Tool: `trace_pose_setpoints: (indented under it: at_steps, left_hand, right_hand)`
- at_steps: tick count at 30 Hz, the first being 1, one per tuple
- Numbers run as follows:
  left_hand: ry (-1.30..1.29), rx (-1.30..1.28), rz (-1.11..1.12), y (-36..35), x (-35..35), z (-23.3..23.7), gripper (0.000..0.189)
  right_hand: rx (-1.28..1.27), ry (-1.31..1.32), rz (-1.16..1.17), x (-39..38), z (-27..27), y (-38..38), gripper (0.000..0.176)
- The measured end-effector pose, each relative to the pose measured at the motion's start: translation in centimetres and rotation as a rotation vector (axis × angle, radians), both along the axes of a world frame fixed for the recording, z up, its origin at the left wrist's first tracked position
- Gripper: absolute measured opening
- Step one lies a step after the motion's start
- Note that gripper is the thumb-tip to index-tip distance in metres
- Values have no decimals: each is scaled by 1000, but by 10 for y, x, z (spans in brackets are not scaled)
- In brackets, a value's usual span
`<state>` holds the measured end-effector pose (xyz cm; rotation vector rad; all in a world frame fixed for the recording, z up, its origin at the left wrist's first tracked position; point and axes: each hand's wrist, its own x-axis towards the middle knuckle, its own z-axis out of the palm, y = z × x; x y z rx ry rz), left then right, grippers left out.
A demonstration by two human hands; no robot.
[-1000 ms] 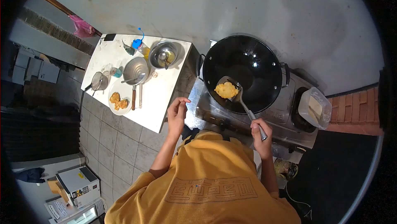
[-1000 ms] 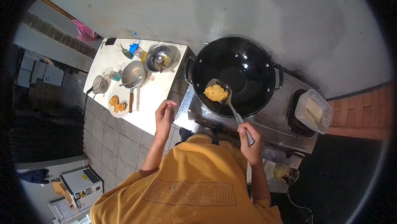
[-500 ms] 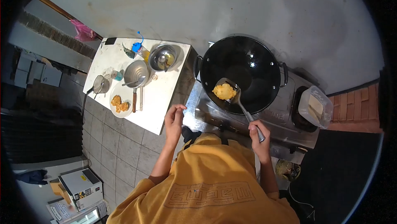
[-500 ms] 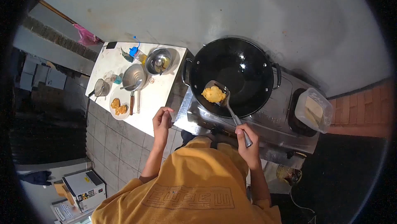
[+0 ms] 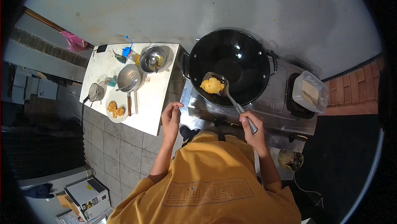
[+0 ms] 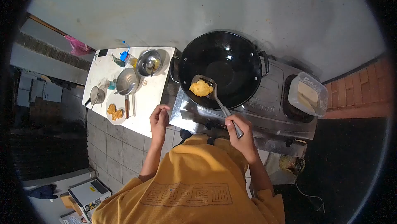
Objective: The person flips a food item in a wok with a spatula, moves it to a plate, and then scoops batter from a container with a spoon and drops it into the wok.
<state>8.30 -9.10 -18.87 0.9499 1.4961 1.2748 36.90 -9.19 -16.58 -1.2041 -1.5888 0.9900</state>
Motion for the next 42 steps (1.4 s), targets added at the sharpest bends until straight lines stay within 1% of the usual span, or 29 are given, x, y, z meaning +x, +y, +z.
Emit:
trace_pose_setpoints:
  at_steps: [7, 9, 19, 22, 24, 28, 30, 33, 42]
  left_hand:
    - [-21, 9, -10, -3, 0, 3, 17]
    - [-2, 16, -4, -5, 1, 4, 17]
    - [-13, -17, 23, -7, -3, 2, 17]
    - [-17, -8, 19, -5, -2, 2, 17]
    - [-25, 0, 0, -3, -2, -1, 17]
    - [-9, 7, -31, 4, 1, 2, 18]
    - [-5, 5, -45, 7, 1, 4, 17]
    - [3, 12, -73, 10, 0, 1, 16]
    - [-19, 13, -112, 18, 2, 2, 16]
  right_hand:
    - [23, -2, 12, -4, 2, 6, 11]
    - [62, -5, 16, -5, 2, 7, 12]
    - [16, 50, -4, -2, 0, 6, 14]
    - [-14, 29, 4, 3, 6, 5, 15]
    - [10, -6, 43, 8, 9, 5, 14]
    - [59, -39, 38, 12, 12, 1, 14]
    - [-7, -46, 41, 14, 16, -4, 14]
    - [-40, -46, 11, 15, 17, -11, 14]
    - [-66, -36, -8, 18, 20, -15, 15]
